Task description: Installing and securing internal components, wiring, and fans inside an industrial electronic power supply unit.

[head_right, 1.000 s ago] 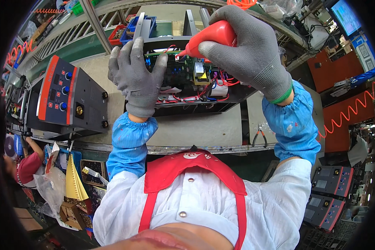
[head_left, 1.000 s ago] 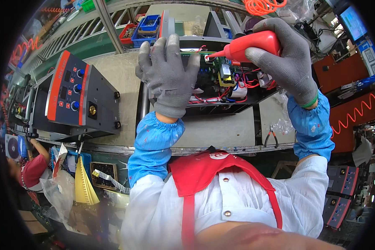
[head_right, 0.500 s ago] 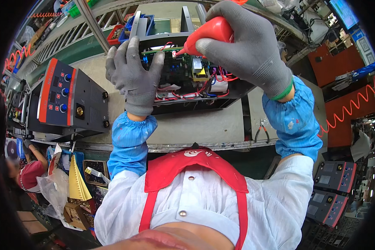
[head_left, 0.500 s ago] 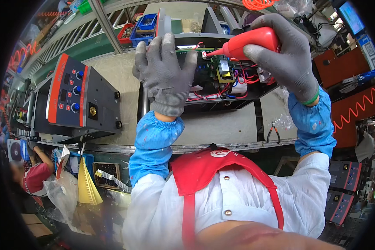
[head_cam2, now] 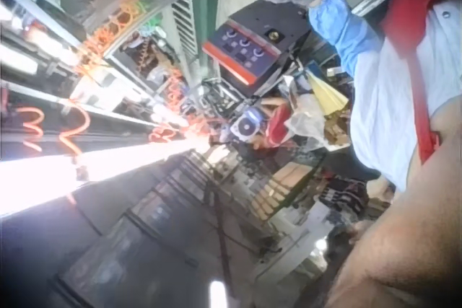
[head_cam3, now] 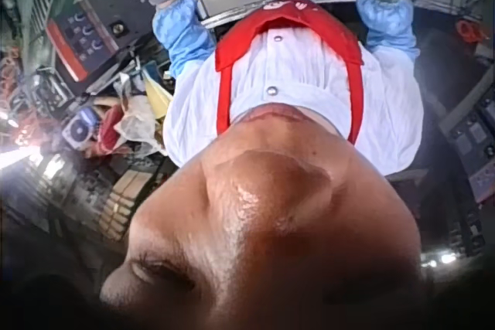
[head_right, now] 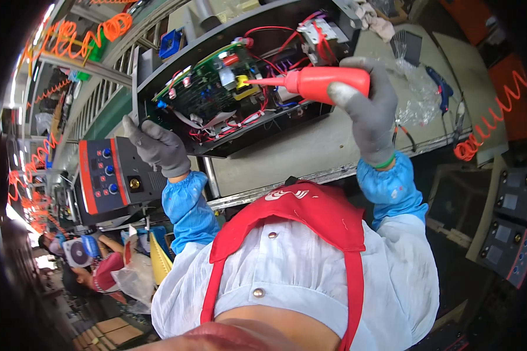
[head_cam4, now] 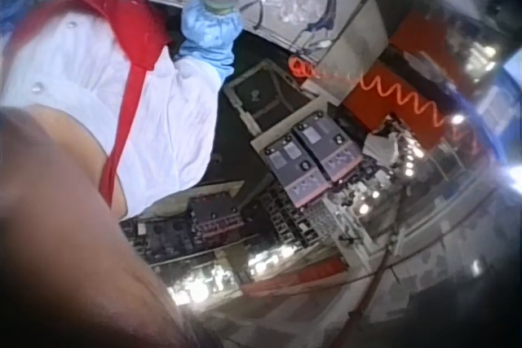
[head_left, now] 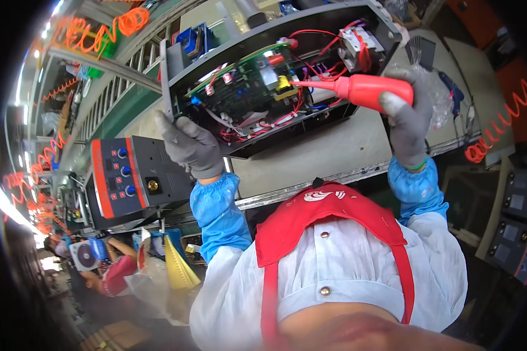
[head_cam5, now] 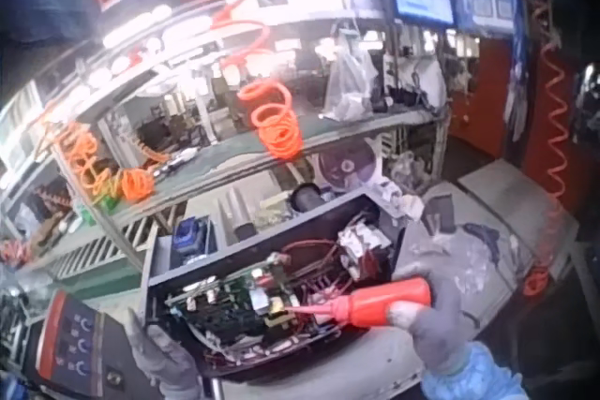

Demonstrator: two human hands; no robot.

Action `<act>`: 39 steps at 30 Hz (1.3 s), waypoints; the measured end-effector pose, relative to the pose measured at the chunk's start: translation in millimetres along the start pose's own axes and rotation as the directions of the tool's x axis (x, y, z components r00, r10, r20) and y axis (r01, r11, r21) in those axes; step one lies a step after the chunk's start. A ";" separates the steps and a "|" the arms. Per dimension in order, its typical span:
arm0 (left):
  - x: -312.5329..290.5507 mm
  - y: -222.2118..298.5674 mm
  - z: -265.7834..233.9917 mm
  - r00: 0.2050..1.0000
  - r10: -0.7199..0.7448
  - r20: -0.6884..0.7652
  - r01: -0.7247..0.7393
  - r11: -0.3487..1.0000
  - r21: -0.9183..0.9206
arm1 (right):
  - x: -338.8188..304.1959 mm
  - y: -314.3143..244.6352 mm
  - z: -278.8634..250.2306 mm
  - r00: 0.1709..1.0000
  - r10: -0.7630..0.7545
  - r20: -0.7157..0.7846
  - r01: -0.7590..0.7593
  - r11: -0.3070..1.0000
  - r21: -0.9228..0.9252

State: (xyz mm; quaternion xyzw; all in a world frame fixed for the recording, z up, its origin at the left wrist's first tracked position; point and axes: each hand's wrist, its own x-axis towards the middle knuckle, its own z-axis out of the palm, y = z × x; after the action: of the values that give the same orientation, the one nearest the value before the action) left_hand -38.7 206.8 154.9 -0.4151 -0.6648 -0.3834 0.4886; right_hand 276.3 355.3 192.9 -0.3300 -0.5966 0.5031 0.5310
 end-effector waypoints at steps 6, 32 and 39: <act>10.1 2.0 10.6 0.998 -0.046 0.043 0.038 0.986 0.161 | -29.4 53.8 -11.1 0.986 0.099 -0.135 -0.087 0.992 0.089; 33.2 -5.3 49.5 0.943 -0.161 0.292 0.036 0.919 0.393 | -13.0 101.1 -16.8 0.983 -0.170 -0.070 0.164 0.982 -0.090; 41.2 -9.7 62.1 0.922 -0.218 0.319 0.091 0.925 0.370 | -5.6 112.8 12.5 0.920 -0.380 -0.099 0.351 0.909 -0.224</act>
State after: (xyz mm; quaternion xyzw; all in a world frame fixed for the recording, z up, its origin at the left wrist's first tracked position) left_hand -75.7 267.5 179.6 -0.3296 -0.8301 -0.2165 0.3942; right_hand 249.6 378.1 84.7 -0.2991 -0.6570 0.3069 0.6202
